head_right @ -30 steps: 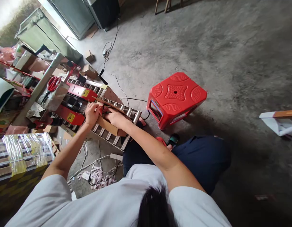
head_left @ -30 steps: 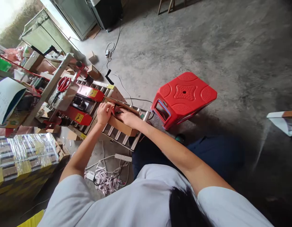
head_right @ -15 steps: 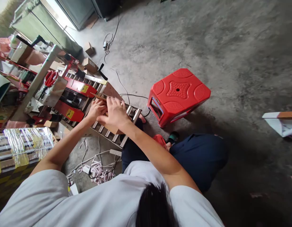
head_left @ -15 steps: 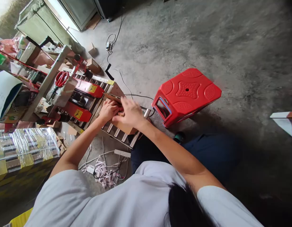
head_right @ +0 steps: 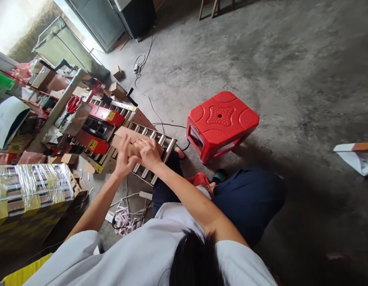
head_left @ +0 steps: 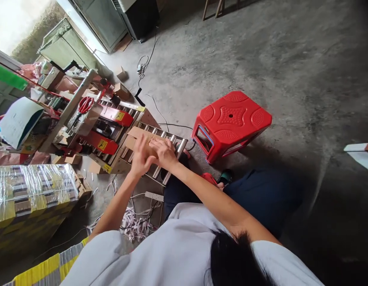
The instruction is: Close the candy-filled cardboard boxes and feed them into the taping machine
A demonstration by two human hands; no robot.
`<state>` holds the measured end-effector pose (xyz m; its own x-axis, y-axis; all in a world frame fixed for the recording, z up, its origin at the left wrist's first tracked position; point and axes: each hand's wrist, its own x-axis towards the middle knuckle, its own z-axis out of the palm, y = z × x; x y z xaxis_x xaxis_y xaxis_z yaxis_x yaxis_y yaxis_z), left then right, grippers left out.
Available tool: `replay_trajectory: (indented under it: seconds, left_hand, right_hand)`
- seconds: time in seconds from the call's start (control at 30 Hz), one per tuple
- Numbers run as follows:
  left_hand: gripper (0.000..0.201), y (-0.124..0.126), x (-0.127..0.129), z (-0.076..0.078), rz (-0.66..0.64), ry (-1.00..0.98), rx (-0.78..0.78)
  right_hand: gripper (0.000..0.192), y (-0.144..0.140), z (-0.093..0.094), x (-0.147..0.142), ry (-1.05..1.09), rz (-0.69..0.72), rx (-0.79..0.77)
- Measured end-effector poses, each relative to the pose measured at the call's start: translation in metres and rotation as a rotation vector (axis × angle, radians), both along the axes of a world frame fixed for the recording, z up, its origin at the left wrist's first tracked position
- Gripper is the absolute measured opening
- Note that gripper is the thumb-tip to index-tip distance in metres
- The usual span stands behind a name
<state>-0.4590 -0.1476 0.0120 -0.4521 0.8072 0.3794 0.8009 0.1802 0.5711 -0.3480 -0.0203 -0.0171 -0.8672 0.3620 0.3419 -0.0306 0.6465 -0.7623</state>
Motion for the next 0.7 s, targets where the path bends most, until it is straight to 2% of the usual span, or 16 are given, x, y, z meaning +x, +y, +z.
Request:
replay_trajectory:
  seconds: [0.03,0.1,0.13,0.2,0.23,0.3,0.37,0.43,0.53,0.7]
  left_hand:
    - [0.089,0.002,0.003,-0.002,-0.088,-0.003,-0.12]
    - [0.108,0.008,0.006,-0.007,-0.149,0.048,-0.28]
    - [0.116,0.012,0.008,-0.009,-0.148,0.099,-0.328]
    - [0.123,0.018,0.014,-0.014,-0.115,0.206,-0.386]
    - [0.121,0.021,0.019,-0.017,-0.083,0.247,-0.394]
    - [0.105,0.024,0.029,-0.022,-0.011,0.289,-0.379]
    - [0.087,0.023,0.032,-0.027,0.031,0.298,-0.351]
    - [0.079,0.019,0.02,-0.03,0.027,0.304,-0.348]
    - [0.077,0.006,-0.033,-0.025,0.058,0.325,-0.406]
    - [0.079,-0.008,-0.175,0.009,0.267,0.296,-0.567]
  right_hand:
    - [0.053,0.005,0.001,0.002,0.01,0.047,-0.038]
    - [0.057,0.019,0.003,0.012,0.073,0.12,-0.191]
    - [0.059,0.027,0.003,0.02,0.125,0.117,-0.302]
    - [0.06,0.041,0.001,0.039,0.216,0.024,-0.511]
    - [0.058,0.045,-0.001,0.047,0.231,-0.045,-0.587]
    - [0.055,0.049,-0.009,0.059,0.184,-0.13,-0.675]
    - [0.052,0.048,-0.021,0.068,0.103,-0.133,-0.728]
    - [0.052,0.048,-0.038,0.077,0.047,-0.112,-0.758]
    - [0.051,0.058,-0.067,0.107,-0.004,-0.176,-0.761]
    - [0.053,0.08,-0.113,0.182,-0.073,-0.427,-0.789]
